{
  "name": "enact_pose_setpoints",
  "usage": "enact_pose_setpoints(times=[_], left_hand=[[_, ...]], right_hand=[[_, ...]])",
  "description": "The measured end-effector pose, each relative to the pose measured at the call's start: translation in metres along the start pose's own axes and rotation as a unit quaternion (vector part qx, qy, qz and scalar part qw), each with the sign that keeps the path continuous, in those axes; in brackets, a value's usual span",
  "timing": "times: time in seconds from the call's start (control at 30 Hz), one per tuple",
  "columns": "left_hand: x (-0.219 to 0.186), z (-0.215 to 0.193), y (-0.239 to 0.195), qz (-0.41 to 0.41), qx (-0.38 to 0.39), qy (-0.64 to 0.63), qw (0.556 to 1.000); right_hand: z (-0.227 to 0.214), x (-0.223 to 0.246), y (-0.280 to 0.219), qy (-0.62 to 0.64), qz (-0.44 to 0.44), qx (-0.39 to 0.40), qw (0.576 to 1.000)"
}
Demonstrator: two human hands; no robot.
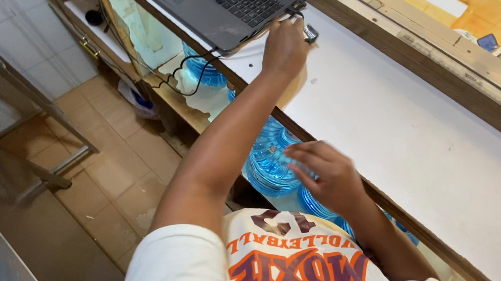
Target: The person picks up plastic water bottles from a stainless steel counter and applies purple labels to them. They use a checkered cloth to wipe the bottles before labeling and arrange the finished bottles in rows.
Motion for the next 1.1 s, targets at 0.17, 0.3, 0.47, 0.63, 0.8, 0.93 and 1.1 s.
enact_pose_setpoints(times=[0.17,0.3,0.47,0.63,0.8,0.93,1.1], left_hand=[[0.030,-0.017,-0.020,-0.029,-0.055,-0.195,0.979],[0.027,-0.034,-0.023,-0.012,-0.127,-0.147,0.981],[0.017,-0.019,-0.058,-0.181,-0.012,-0.611,0.771],[-0.014,-0.051,-0.117,-0.240,0.083,-0.789,0.560],[-0.027,-0.038,-0.160,-0.209,0.206,-0.737,0.609],[-0.028,-0.053,-0.167,-0.206,0.208,-0.722,0.627],[-0.025,-0.061,-0.174,-0.221,0.209,-0.740,0.600]], right_hand=[[-0.016,0.011,0.018,-0.024,0.016,-0.178,0.984],[-0.012,0.009,0.016,-0.036,0.044,-0.176,0.983],[-0.018,0.002,0.016,-0.044,0.046,-0.231,0.971],[-0.041,0.008,0.015,-0.085,-0.001,-0.319,0.944],[-0.052,0.012,0.009,-0.066,-0.004,-0.321,0.945],[-0.059,0.016,0.003,-0.038,0.015,-0.327,0.944],[-0.056,0.014,-0.002,0.051,0.057,-0.305,0.949]])
Point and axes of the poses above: each hand's wrist, its own y-axis towards the middle knuckle, its own z-axis out of the palm, x = y × z, the point moved 4 cm from there along y, towards the middle knuckle, and after that the axes turned 6 degrees about -x, right-handed, at the moved point
